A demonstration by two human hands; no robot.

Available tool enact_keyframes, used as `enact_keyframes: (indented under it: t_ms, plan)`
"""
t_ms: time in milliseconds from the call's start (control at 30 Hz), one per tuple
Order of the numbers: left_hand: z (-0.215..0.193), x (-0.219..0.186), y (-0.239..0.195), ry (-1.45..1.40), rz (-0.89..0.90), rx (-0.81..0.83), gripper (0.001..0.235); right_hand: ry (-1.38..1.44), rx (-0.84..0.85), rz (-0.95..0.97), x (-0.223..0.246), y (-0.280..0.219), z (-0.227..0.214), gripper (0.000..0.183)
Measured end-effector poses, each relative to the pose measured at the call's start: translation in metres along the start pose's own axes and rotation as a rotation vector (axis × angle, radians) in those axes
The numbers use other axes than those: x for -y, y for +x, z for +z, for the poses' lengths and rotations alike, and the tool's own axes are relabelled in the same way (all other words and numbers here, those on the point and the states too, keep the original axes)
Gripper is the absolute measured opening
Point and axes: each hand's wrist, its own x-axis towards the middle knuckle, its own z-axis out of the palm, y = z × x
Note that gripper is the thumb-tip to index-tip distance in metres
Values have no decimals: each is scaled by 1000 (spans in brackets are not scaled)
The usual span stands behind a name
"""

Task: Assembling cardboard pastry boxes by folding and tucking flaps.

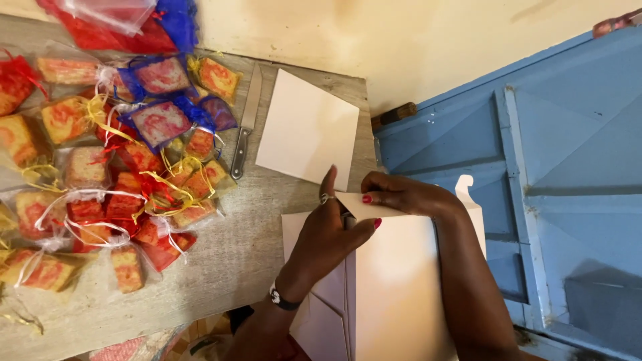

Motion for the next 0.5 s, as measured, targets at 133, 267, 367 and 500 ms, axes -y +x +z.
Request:
enact_keyframes:
  t_ms: [133,267,367,500]
  plan:
    - [6,12,-1,204,237,-186,69,-28,14,120,9,0,0,34]
    - [9,23,-3,468,525,-411,37,-258,-86,-161,6,5,5,22]
    - [5,16,-1,570,807,-521,20,-227,-220,-122,16,5,8,23]
    - [3,14,1,444,734,-369,20,-575,-568,-412,5,-6,14,8]
